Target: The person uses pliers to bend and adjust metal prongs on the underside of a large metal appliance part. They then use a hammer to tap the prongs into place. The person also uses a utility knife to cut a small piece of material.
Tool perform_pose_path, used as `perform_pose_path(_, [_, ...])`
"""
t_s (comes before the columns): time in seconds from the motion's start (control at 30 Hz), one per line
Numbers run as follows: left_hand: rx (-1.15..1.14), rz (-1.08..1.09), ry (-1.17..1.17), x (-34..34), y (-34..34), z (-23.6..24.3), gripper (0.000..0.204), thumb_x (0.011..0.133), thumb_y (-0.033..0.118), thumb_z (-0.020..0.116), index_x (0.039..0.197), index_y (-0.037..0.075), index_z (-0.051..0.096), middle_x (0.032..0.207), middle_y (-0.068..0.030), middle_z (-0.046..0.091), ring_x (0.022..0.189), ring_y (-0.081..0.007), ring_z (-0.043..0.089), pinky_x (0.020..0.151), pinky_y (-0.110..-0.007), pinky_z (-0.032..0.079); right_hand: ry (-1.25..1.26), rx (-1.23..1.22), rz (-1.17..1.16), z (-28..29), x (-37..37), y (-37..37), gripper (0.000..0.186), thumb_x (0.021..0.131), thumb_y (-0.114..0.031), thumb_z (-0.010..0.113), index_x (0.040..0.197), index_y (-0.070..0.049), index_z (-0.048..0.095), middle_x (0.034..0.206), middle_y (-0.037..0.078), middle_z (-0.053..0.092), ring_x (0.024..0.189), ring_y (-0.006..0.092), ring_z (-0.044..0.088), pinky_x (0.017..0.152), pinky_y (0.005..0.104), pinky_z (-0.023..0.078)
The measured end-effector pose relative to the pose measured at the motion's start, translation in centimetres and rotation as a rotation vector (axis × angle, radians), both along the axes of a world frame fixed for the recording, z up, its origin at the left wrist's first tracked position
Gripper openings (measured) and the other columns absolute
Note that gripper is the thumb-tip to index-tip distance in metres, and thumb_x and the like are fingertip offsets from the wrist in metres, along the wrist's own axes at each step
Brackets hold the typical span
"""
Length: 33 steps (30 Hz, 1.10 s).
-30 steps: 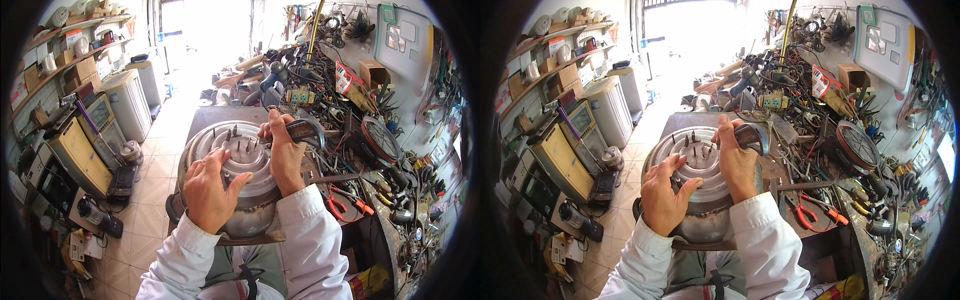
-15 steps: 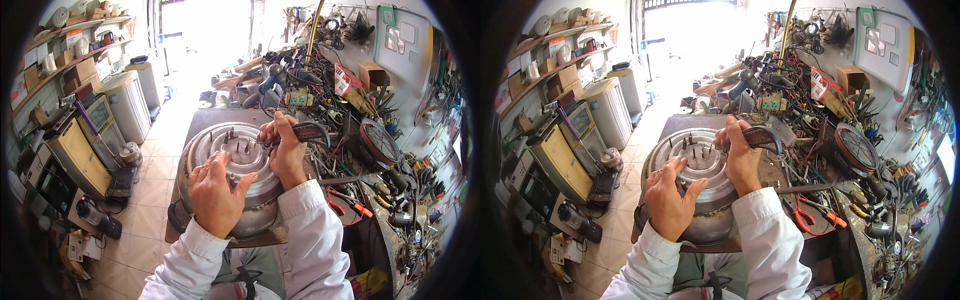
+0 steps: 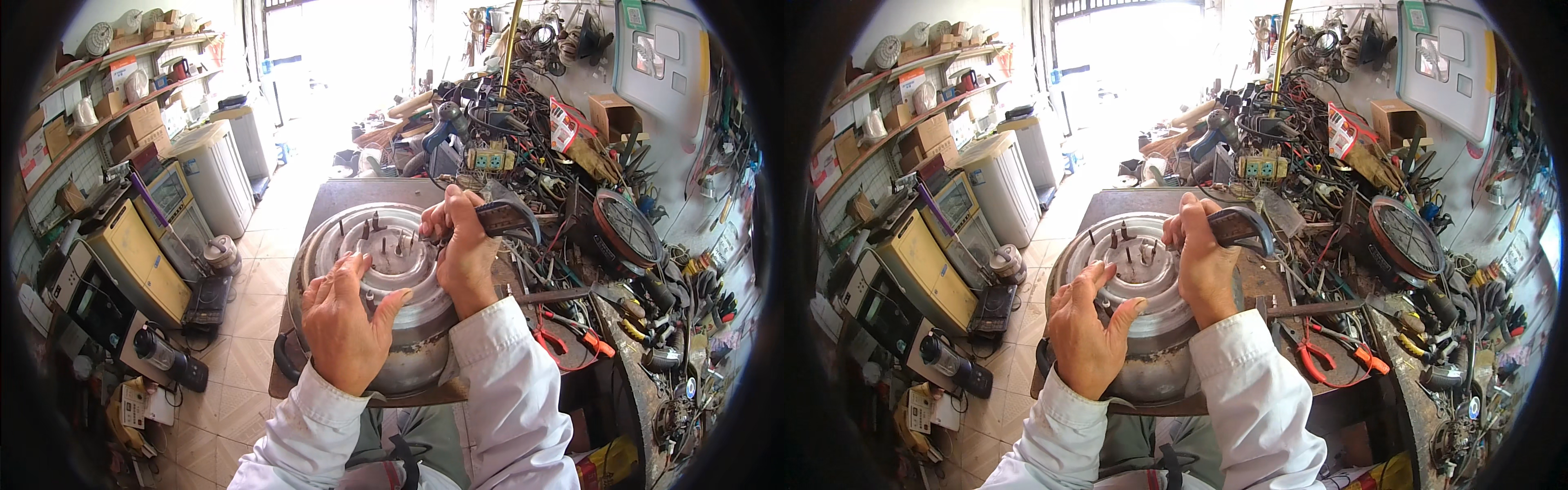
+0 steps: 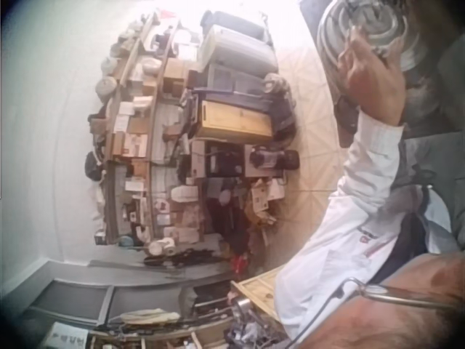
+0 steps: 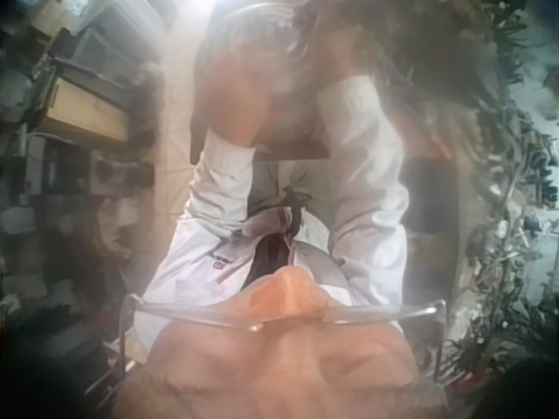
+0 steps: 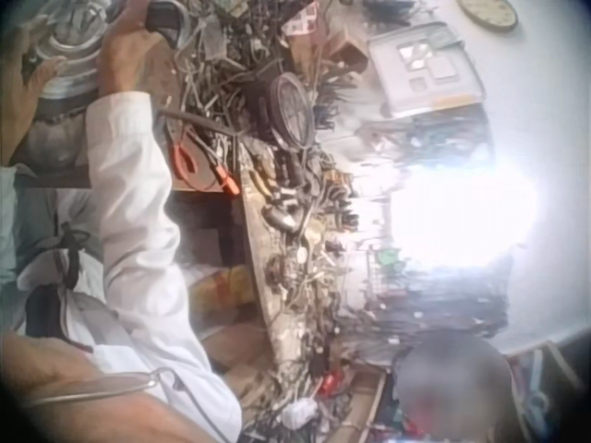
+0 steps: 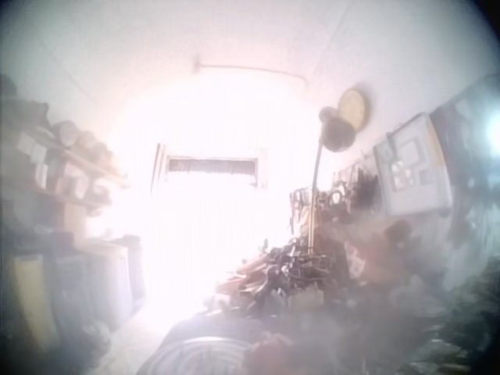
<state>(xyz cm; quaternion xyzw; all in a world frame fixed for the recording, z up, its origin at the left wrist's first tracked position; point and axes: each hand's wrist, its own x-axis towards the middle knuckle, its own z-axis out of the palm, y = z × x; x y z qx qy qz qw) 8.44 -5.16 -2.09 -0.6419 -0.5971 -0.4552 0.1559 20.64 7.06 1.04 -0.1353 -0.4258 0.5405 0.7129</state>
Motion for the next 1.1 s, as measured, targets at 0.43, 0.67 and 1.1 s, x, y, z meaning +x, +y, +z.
perform_pose_path(0.43, [0.023,0.009,0.014,-0.1,-0.4,0.1,0.062,0.089,0.042,0.074,0.124,-0.005,0.055,0.114,-0.0196,0.072,0.109,-0.0365,0.068,0.099,-0.045,0.044,0.041,0.003,-0.044,-0.2,-0.2,-0.6,0.031,0.099,-0.018,0.062,0.073,-0.005,0.053,0.061,0.002,0.05,0.059,0.0143,0.052,0.059,0.0293,0.043])
perform_pose_path(0.67, [0.044,0.018,-0.036,0.3,0.1,0.0,0.058,0.083,0.035,0.079,0.121,-0.005,0.059,0.11,-0.0174,0.073,0.106,-0.0335,0.069,0.095,-0.043,0.046,-0.128,0.044,-0.259,-0.3,-1.0,-1.9,0.035,0.1,-0.029,0.067,0.077,-0.005,0.056,0.071,0.003,0.058,0.073,0.0152,0.061,0.072,0.0298,0.048])
perform_pose_path(1.1, [0.003,-0.223,0.067,-1.4,1.2,1.4,0.07,0.07,0.03,0.087,0.129,0.002,0.06,0.11,-0.0098,0.073,0.11,-0.0295,0.064,0.098,-0.043,0.044,-0.156,0.05,-0.135,-1.1,0.2,0.6,0.03,0.101,-0.024,0.065,0.079,-0.003,0.061,0.077,0.005,0.064,0.079,0.0148,0.063,0.083,0.0298,0.048])
